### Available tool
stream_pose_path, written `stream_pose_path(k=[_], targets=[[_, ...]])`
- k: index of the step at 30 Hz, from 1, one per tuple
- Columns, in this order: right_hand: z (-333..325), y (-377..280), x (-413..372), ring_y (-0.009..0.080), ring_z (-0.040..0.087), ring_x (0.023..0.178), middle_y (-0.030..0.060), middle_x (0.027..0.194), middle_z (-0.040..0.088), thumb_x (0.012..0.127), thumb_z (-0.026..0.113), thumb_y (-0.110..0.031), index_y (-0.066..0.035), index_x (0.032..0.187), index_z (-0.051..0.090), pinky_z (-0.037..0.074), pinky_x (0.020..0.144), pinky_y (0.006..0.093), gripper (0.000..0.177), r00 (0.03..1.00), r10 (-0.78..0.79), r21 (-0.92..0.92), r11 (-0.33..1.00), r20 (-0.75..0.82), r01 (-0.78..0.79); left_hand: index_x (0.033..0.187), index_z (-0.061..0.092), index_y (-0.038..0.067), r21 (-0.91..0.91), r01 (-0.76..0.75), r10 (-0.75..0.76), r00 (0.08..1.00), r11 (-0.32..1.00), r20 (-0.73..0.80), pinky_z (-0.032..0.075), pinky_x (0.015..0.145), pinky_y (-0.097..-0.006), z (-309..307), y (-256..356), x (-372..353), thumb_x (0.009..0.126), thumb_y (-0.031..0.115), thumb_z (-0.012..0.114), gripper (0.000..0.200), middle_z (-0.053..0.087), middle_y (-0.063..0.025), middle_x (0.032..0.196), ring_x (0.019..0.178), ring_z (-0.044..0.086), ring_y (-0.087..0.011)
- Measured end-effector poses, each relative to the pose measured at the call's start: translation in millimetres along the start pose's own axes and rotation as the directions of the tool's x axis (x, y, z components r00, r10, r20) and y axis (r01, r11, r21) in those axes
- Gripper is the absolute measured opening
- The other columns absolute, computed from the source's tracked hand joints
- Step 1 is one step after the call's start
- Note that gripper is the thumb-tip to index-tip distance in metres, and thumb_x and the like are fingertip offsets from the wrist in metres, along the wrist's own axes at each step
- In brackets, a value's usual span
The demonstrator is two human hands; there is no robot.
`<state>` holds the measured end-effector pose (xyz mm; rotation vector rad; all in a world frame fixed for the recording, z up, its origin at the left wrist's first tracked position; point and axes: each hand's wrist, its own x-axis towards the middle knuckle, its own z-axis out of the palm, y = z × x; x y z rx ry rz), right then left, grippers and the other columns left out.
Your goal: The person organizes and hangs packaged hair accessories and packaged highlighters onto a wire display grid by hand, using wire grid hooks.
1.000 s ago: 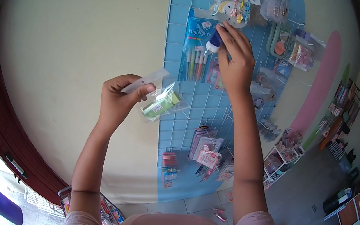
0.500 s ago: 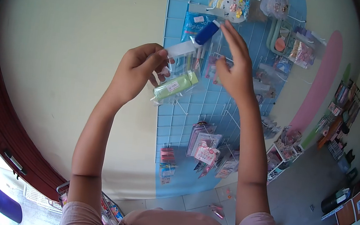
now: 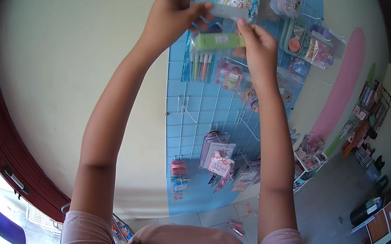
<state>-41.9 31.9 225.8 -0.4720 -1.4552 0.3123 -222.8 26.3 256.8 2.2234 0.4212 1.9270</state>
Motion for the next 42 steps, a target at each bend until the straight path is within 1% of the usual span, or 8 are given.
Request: stream_pose_path(k=[4,19,22,28,31,34,39,42], targets=[[0,8,20,0.0094,0.052,0.046,0.0033,0.062,0.059,0.084,0.062,-0.033,0.001,0.074,0.061,0.042,0.045,0.0221,0.035,0.999,-0.010,-0.040,0.999,-0.052,0.007,0.110,0.049,-0.002,-0.018,0.125,-0.126,0.991,0.992,-0.051,0.051,0.051,-0.0293,11,3,24,0.085,0.008,0.059,0.028,0.064,-0.0135,0.073,0.058,0.062,-0.0161],[-1,20,19,0.0092,0.052,0.046,0.0036,0.060,0.059,0.083,0.062,-0.034,0.000,0.072,0.062,0.042,0.046,0.0226,0.035,0.998,0.053,-0.063,0.997,0.032,-0.051,0.108,0.056,0.002,0.230,-0.040,0.066,0.992,0.972,-0.105,0.050,0.055,-0.0222,14,-23,15,0.086,0.015,0.059,0.026,0.067,-0.0089,0.072,0.059,0.062,-0.0112],[1,23,24,0.0097,0.052,0.046,0.0038,0.060,0.059,0.083,0.062,-0.035,0.000,0.072,0.062,0.042,0.046,0.0227,0.036,0.999,0.042,-0.071,0.997,0.023,-0.040,0.103,0.053,-0.003,0.203,0.089,-0.057,0.985,0.975,-0.161,0.050,0.051,-0.0279,17,0,18,0.085,0.005,0.058,0.021,0.064,-0.0130,0.069,0.057,0.061,-0.0147],[1,32,28,0.0104,0.053,0.046,0.0045,0.058,0.058,0.083,0.062,-0.037,-0.001,0.070,0.062,0.043,0.047,0.0226,0.039,0.999,0.036,-0.131,0.991,0.039,-0.031,0.098,0.055,-0.004,0.184,0.030,-0.006,0.992,0.982,-0.129,0.046,0.045,-0.0250,14,-9,20,0.084,0.001,0.055,0.015,0.062,-0.0093,0.060,0.049,0.058,-0.0123],[-3,38,22,0.0110,0.054,0.047,0.0050,0.059,0.059,0.084,0.061,-0.039,0.000,0.071,0.061,0.044,0.048,0.0229,0.041,0.994,0.073,-0.163,0.985,0.080,-0.059,0.114,0.052,0.001,0.232,0.219,-0.220,0.975,0.948,-0.021,0.052,0.068,-0.0376,8,-12,16,0.081,0.013,0.063,0.037,0.064,-0.0213,0.093,0.083,0.064,-0.0231],[-10,37,12,0.0120,0.056,0.051,0.0062,0.064,0.060,0.084,0.062,-0.040,0.000,0.077,0.061,0.045,0.050,0.0232,0.041,0.994,0.093,-0.115,0.990,0.052,-0.086,0.108,0.056,0.002,0.418,-0.005,0.059,0.992,0.908,-0.116,0.049,0.057,-0.0214,13,-21,-5,0.088,0.018,0.057,0.026,0.066,-0.0091,0.072,0.059,0.061,-0.0115],[-52,27,-2,0.0130,0.061,0.066,0.0070,0.073,0.063,0.085,0.063,-0.035,0.001,0.086,0.060,0.047,0.060,0.0240,0.036,0.997,-0.048,-0.129,0.991,-0.063,0.040,0.106,0.056,0.001,0.263,0.048,0.048,0.937,0.964,-0.346,0.050,0.058,-0.0242,-16,-28,-55,0.090,0.019,0.053,0.024,0.066,-0.0115,0.078,0.068,0.065,-0.0145],[-97,4,-29,0.0138,0.062,0.074,0.0072,0.078,0.064,0.085,0.063,-0.031,0.001,0.089,0.061,0.048,0.069,0.0257,0.033,0.996,-0.037,-0.137,0.990,-0.080,0.026,0.107,0.055,0.000,0.143,0.192,-0.127,0.918,0.971,-0.375,0.049,0.062,-0.0252,-33,-31,-104,0.093,0.018,0.048,0.023,0.064,-0.0096,0.079,0.067,0.061,-0.0136]])
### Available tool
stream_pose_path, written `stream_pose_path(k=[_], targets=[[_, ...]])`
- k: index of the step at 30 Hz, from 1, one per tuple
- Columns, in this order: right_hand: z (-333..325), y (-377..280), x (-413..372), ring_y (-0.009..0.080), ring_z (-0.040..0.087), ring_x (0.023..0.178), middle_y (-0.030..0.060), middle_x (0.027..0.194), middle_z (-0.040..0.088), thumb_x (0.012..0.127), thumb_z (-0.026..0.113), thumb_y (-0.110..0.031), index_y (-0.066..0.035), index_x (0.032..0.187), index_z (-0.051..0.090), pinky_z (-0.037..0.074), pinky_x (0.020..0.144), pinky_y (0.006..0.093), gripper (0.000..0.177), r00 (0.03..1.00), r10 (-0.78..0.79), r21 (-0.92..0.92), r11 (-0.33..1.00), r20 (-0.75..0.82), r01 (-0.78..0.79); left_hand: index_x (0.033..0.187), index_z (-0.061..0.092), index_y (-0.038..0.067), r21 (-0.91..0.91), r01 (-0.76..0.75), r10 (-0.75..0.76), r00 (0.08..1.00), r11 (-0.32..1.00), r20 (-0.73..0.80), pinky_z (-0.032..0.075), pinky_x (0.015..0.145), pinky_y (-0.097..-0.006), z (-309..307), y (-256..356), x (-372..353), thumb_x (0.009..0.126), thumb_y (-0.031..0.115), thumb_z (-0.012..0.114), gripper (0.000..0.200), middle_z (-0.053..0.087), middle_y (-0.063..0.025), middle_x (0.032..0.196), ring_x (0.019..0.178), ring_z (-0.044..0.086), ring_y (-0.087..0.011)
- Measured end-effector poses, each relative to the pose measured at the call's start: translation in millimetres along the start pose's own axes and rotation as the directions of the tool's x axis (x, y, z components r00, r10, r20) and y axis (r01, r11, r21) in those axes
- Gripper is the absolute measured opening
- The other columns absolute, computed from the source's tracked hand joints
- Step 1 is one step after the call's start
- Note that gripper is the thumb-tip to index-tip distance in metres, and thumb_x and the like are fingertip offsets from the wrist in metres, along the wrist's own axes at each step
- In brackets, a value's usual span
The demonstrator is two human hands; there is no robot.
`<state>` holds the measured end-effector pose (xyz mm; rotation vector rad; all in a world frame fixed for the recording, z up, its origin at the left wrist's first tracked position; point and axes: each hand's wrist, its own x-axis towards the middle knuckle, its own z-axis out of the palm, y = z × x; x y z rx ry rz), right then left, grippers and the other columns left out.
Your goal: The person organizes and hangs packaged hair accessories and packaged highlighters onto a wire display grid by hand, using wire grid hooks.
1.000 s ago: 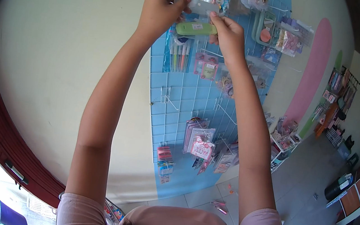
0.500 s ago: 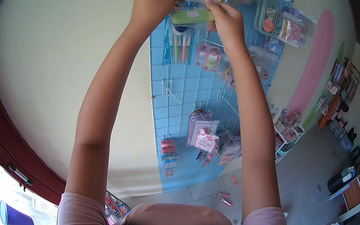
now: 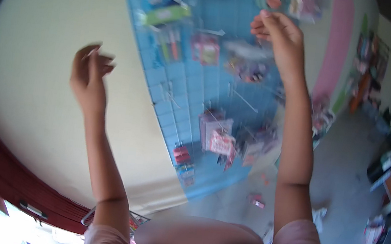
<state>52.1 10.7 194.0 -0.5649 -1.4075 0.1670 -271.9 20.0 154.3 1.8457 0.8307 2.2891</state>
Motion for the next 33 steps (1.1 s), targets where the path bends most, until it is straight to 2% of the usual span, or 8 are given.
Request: stream_pose_path(k=[7,11,12,16,19,22,30,33], targets=[[-200,38,-203,0.0163,0.061,0.084,0.0067,0.091,0.064,0.088,0.057,-0.038,-0.002,0.100,0.061,0.048,0.074,0.0299,0.038,0.861,0.363,-0.332,0.812,-0.356,-0.480,0.103,0.058,0.000,0.373,0.493,-0.584,0.790,0.786,0.187,0.048,0.059,-0.0245,-45,-129,-188,0.094,0.023,0.044,0.028,0.064,-0.0087,0.079,0.064,0.059,-0.0129],[-321,22,-431,0.0170,0.062,0.085,0.0107,0.097,0.065,0.084,0.063,-0.028,0.001,0.102,0.061,0.049,0.077,0.0275,0.034,0.294,0.480,-0.007,0.513,-0.827,-0.859,0.096,0.064,0.014,0.870,0.267,-0.785,0.588,0.416,0.195,0.050,0.053,-0.0304,-82,-186,-369,0.092,0.030,0.045,0.025,0.066,-0.0019,0.068,0.060,0.064,-0.0153],[-335,9,-496,0.0159,0.061,0.087,0.0099,0.095,0.065,0.084,0.062,-0.031,0.000,0.102,0.062,0.049,0.075,0.0265,0.036,-0.013,0.342,0.093,0.220,-0.939,-0.971,0.096,0.064,0.016,0.853,0.229,-0.815,0.484,0.469,0.319,0.050,0.053,-0.0305,-96,-199,-412,0.092,0.031,0.046,0.024,0.067,-0.0006,0.068,0.062,0.065,-0.0154],[-314,-82,-733,0.0074,0.043,0.038,-0.0009,0.058,0.055,0.085,0.058,-0.044,-0.009,0.076,0.059,0.028,0.033,0.0229,0.035,-0.535,0.269,0.576,0.101,-0.801,-0.811,0.092,0.064,0.016,0.777,0.182,-0.782,-0.056,0.603,0.620,0.051,0.059,-0.0340,-79,-195,-522,0.083,0.016,0.052,0.015,0.068,-0.0051,0.072,0.067,0.067,-0.0206],[-256,-135,-837,0.0123,0.056,0.053,0.0009,0.069,0.059,0.084,0.062,-0.027,-0.011,0.079,0.058,0.037,0.039,0.0245,0.017,-0.594,0.324,0.519,-0.294,-0.736,-0.803,0.097,0.062,0.011,0.653,0.074,-0.576,-0.403,0.754,0.711,0.051,0.060,-0.0323,-39,-193,-565,0.085,0.017,0.053,0.017,0.068,-0.0097,0.079,0.072,0.066,-0.0194],[-222,-159,-884,0.0135,0.059,0.056,0.0020,0.071,0.063,0.083,0.062,-0.025,-0.007,0.081,0.061,0.041,0.042,0.0287,0.019,-0.712,0.358,0.427,-0.608,-0.604,-0.669,0.100,0.059,0.003,0.806,0.235,-0.519,-0.661,0.543,0.543,0.052,0.060,-0.0306,-7,-200,-617,0.087,0.018,0.052,0.021,0.066,-0.0123,0.082,0.075,0.066,-0.0197],[-267,-149,-888,0.0141,0.062,0.058,0.0045,0.071,0.066,0.081,0.064,-0.029,-0.004,0.074,0.063,0.045,0.044,0.0289,0.027,-0.666,0.441,0.351,-0.604,-0.602,-0.716,0.102,0.057,0.000,0.841,0.192,-0.487,-0.741,0.506,0.462,0.054,0.061,-0.0300,52,-147,-674,0.088,0.016,0.050,0.022,0.064,-0.0128,0.083,0.075,0.065,-0.0198],[-317,-138,-877,0.0146,0.061,0.053,0.0057,0.064,0.064,0.080,0.063,-0.031,-0.003,0.072,0.063,0.046,0.045,0.0282,0.029,-0.477,0.505,-0.014,-0.697,-0.720,-0.717,0.101,0.056,0.000,0.854,0.127,-0.495,-0.768,0.504,0.406,0.054,0.061,-0.0303,61,-125,-685,0.088,0.015,0.050,0.021,0.064,-0.0126,0.084,0.075,0.065,-0.0199]])
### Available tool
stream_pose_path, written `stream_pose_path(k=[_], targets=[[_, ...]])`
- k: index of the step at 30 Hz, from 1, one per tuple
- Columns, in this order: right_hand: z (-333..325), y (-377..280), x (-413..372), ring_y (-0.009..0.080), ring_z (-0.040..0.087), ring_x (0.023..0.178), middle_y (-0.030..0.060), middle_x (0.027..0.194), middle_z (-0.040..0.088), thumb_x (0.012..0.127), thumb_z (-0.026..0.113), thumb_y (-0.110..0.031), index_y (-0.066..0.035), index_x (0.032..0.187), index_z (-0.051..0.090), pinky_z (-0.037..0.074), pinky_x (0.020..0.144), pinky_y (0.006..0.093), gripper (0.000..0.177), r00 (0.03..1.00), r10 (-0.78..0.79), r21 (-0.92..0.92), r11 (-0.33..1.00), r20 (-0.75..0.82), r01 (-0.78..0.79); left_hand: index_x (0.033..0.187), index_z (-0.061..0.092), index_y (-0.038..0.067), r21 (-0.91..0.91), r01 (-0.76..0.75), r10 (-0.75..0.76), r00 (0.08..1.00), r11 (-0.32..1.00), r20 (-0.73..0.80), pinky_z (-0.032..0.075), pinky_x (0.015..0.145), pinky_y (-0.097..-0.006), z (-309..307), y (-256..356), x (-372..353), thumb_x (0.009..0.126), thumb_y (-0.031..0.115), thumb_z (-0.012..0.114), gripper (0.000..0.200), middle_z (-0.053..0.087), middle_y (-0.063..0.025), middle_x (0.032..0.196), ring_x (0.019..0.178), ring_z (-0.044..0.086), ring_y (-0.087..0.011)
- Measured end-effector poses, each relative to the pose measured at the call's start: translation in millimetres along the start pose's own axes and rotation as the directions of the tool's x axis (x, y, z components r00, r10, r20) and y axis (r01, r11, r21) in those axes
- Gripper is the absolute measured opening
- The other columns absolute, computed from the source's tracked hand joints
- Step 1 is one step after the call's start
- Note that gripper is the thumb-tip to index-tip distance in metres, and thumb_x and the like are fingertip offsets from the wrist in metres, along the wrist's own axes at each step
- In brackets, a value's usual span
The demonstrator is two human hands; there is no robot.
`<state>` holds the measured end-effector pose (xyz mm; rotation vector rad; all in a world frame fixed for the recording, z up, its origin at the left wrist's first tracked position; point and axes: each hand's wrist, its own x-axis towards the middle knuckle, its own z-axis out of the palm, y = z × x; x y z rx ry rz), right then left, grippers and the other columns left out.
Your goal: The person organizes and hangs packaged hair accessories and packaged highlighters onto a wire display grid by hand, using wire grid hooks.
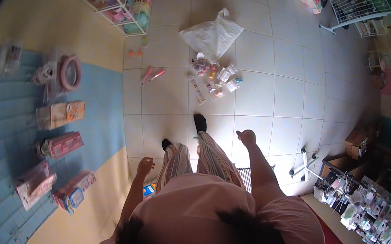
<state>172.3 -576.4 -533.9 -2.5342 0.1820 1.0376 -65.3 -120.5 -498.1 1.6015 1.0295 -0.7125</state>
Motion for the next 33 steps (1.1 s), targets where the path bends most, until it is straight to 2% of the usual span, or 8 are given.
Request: stream_pose_path(k=[1,4,10,15,19,24,29,33], targets=[[-4,-6,17,0.0154,0.058,0.048,0.0078,0.056,0.062,0.082,0.060,-0.036,-0.004,0.073,0.063,0.046,0.045,0.0278,0.033,0.973,0.108,0.401,0.916,-0.206,-0.016,0.102,0.056,0.001,0.000,0.036,-0.036,0.999,0.999,0.011,0.053,0.062,-0.0302,8,17,9,0.088,0.015,0.050,0.021,0.064,-0.0123,0.084,0.074,0.065,-0.0198],[-50,-39,50,0.0155,0.057,0.045,0.0090,0.055,0.061,0.083,0.058,-0.038,-0.005,0.076,0.064,0.046,0.046,0.0279,0.034,0.962,0.261,0.337,0.901,0.081,-0.273,0.103,0.056,0.002,-0.028,0.026,-0.025,0.999,0.999,0.048,0.052,0.062,-0.0307,29,36,29,0.088,0.015,0.049,0.021,0.064,-0.0111,0.083,0.073,0.064,-0.0194],[12,-2,146,0.0174,0.061,0.056,0.0079,0.072,0.063,0.078,0.068,-0.034,-0.002,0.084,0.061,0.053,0.047,0.0335,0.033,0.910,0.324,0.228,0.895,0.259,-0.383,0.107,0.056,0.004,0.010,-0.129,0.127,0.986,0.992,0.106,0.051,0.065,-0.0309,64,62,111,0.087,0.014,0.049,0.023,0.065,-0.0108,0.083,0.073,0.064,-0.0181],[111,29,249,0.0287,0.062,0.081,0.0161,0.087,0.062,0.066,0.076,-0.039,-0.002,0.105,0.053,0.052,0.073,0.0388,0.059,0.987,0.060,0.117,0.992,-0.149,-0.043,0.108,0.055,0.005,0.118,-0.352,0.338,0.933,0.928,0.124,0.051,0.066,-0.0299,87,93,220,0.088,0.013,0.050,0.022,0.066,-0.0089,0.083,0.072,0.063,-0.0175],[139,-1,349,0.0371,0.051,0.109,0.0212,0.118,0.048,0.065,0.077,-0.036,-0.004,0.123,0.044,0.044,0.092,0.0423,0.074,0.979,0.113,0.148,0.985,-0.169,-0.088,0.111,0.054,0.006,0.101,-0.446,0.441,0.895,0.889,0.072,0.047,0.068,-0.0266,105,126,323,0.091,0.015,0.048,0.023,0.064,-0.0078,0.092,0.078,0.061,-0.0146],[177,-18,480,0.0437,0.031,0.125,0.0267,0.137,0.023,0.061,0.081,-0.034,-0.011,0.138,0.020,0.038,0.098,0.0485,0.101,0.822,0.070,0.199,0.979,-0.566,0.053,0.115,0.051,0.004,-0.110,-0.465,0.468,0.884,0.878,-0.004,0.046,0.074,-0.0267,131,172,428,0.092,0.014,0.047,0.025,0.061,-0.0073,0.102,0.085,0.059,-0.0148],[179,-25,546,0.0386,0.040,0.119,0.0163,0.136,0.032,0.061,0.077,-0.024,-0.019,0.138,0.022,0.046,0.089,0.0461,0.094,0.730,0.218,0.237,0.968,-0.648,-0.080,0.117,0.050,0.004,-0.246,-0.574,0.595,0.803,0.781,0.019,0.045,0.078,-0.0278,160,206,475,0.093,0.018,0.047,0.028,0.060,-0.0066,0.106,0.093,0.059,-0.0155],[164,-3,539,0.0335,0.055,0.102,0.0157,0.107,0.060,0.071,0.060,-0.026,-0.004,0.111,0.057,0.045,0.086,0.0402,0.046,0.546,0.232,0.366,0.918,-0.805,0.150,0.117,0.051,0.004,-0.249,-0.589,0.618,0.784,0.769,0.054,0.044,0.079,-0.0279,171,200,501,0.093,0.018,0.048,0.027,0.060,-0.0065,0.106,0.094,0.058,-0.0154]])
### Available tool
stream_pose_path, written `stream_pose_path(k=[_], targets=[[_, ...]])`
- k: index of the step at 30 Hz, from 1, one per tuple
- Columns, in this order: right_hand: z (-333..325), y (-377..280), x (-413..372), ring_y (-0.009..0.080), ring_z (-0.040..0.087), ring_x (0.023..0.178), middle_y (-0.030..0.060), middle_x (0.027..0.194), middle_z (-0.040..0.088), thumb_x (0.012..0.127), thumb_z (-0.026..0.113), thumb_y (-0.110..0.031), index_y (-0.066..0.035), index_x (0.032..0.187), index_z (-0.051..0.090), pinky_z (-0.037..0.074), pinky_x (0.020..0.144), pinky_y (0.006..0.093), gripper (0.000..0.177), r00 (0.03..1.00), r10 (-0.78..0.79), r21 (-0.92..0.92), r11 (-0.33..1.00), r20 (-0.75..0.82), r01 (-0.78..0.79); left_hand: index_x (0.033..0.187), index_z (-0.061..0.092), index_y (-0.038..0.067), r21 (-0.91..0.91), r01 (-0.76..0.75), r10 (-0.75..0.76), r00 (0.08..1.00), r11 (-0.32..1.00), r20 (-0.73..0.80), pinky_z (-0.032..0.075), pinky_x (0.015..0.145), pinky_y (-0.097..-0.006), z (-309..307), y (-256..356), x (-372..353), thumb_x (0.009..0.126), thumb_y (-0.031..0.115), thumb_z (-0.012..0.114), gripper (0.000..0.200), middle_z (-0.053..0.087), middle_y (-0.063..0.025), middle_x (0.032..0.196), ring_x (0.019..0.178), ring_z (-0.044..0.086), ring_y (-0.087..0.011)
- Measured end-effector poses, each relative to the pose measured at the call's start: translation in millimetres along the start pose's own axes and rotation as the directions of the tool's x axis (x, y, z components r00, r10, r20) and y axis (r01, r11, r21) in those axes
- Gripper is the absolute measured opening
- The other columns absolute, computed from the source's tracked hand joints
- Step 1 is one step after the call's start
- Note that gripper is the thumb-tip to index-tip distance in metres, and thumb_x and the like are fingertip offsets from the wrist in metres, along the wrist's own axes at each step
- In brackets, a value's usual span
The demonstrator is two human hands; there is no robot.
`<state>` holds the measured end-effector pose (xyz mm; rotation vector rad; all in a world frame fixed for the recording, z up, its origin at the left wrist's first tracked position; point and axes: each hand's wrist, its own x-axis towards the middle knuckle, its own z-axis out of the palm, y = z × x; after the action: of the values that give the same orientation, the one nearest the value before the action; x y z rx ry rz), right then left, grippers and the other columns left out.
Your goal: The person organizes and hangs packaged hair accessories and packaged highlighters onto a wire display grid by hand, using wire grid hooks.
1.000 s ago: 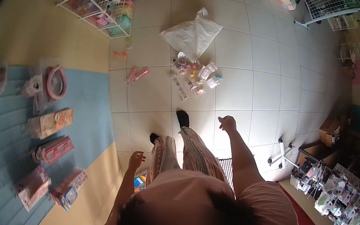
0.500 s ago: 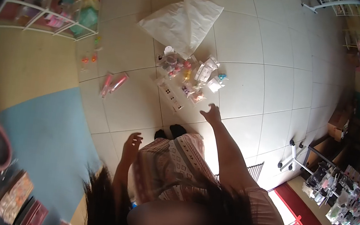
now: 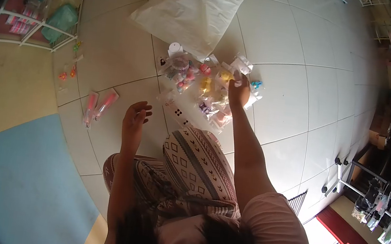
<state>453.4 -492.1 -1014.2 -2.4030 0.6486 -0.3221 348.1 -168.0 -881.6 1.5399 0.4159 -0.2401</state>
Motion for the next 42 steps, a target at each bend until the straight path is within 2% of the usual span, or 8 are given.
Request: stream_pose_path(k=[6,16,21,26,28,33,35,42], targets=[[-27,74,-2,0.0182,0.055,0.099,0.0078,0.105,0.060,0.080,0.059,-0.024,0.000,0.109,0.057,0.040,0.088,0.0308,0.037,0.872,0.487,0.636,0.656,0.055,-0.406,0.116,0.052,0.006,0.066,0.033,-0.034,0.999,0.997,0.009,0.044,0.082,-0.0296,-7,-6,6,0.092,0.028,0.049,0.033,0.060,-0.0069,0.107,0.095,0.058,-0.0165],[-47,65,-20,0.0147,0.060,0.087,0.0085,0.098,0.064,0.078,0.066,-0.022,0.002,0.106,0.061,0.045,0.080,0.0286,0.037,0.882,0.427,0.510,0.723,0.199,-0.465,0.114,0.052,0.004,0.118,0.063,-0.068,0.997,0.991,0.039,0.044,0.078,-0.0280,1,-10,15,0.092,0.017,0.047,0.026,0.061,-0.0066,0.104,0.093,0.059,-0.0152],[-92,9,-50,0.0173,0.055,0.098,0.0085,0.106,0.059,0.087,0.053,-0.026,0.000,0.111,0.055,0.042,0.086,0.0311,0.035,0.951,0.084,0.664,0.698,0.296,-0.268,0.123,0.045,0.005,0.151,0.013,-0.033,0.990,0.988,0.135,0.044,0.086,-0.0309,8,-10,26,0.089,0.020,0.056,0.039,0.056,-0.0097,0.114,0.101,0.056,-0.0198],[-59,-86,-85,0.0240,0.055,0.104,0.0147,0.111,0.057,0.080,0.068,-0.035,-0.001,0.126,0.038,0.045,0.087,0.0354,0.064,0.440,-0.435,0.609,0.669,0.785,-0.425,0.133,0.032,0.005,-0.166,-0.116,0.166,0.930,0.979,0.327,0.043,0.093,-0.0352,39,-9,20,0.080,0.026,0.069,0.068,0.047,-0.0154,0.125,0.113,0.050,-0.0250],[-42,-97,-99,0.0250,0.054,0.104,0.0156,0.111,0.055,0.079,0.070,-0.029,-0.003,0.129,0.034,0.044,0.088,0.0366,0.067,0.476,-0.488,0.649,0.711,0.732,-0.271,0.132,0.031,0.003,-0.096,-0.028,0.054,0.959,0.995,0.279,0.046,0.090,-0.0347,41,2,21,0.077,0.024,0.073,0.072,0.048,-0.0159,0.123,0.110,0.053,-0.0246],[-2,-48,-91,0.0265,0.047,0.111,0.0171,0.118,0.046,0.078,0.070,-0.038,-0.006,0.129,0.033,0.041,0.091,0.0400,0.071,0.893,-0.193,0.591,0.801,0.406,-0.096,0.129,0.030,0.001,-0.059,0.137,-0.119,0.965,0.989,0.233,0.052,0.081,-0.0319,33,5,28,0.073,0.019,0.075,0.074,0.052,-0.0161,0.116,0.100,0.059,-0.0240],[-25,-43,-73,0.0320,0.041,0.118,0.0214,0.129,0.036,0.068,0.069,-0.058,-0.008,0.129,0.033,0.035,0.097,0.0465,0.087,0.909,0.186,-0.042,0.982,0.373,-0.183,0.129,0.031,0.001,-0.052,0.024,-0.015,0.988,0.998,0.152,0.052,0.079,-0.0316,34,6,24,0.076,0.019,0.071,0.069,0.055,-0.0162,0.114,0.099,0.059,-0.0233],[20,-46,-75,0.0526,0.021,0.127,0.0233,0.144,0.015,0.066,0.071,-0.054,-0.026,0.139,0.026,0.043,0.087,0.0596,0.090,0.845,0.119,-0.450,0.879,0.522,0.154,0.123,0.031,-0.001,0.049,0.055,-0.055,0.998,0.997,-0.012,0.054,0.071,-0.0308,31,9,20,0.073,0.018,0.074,0.068,0.056,-0.0180,0.106,0.092,0.062,-0.0241]])
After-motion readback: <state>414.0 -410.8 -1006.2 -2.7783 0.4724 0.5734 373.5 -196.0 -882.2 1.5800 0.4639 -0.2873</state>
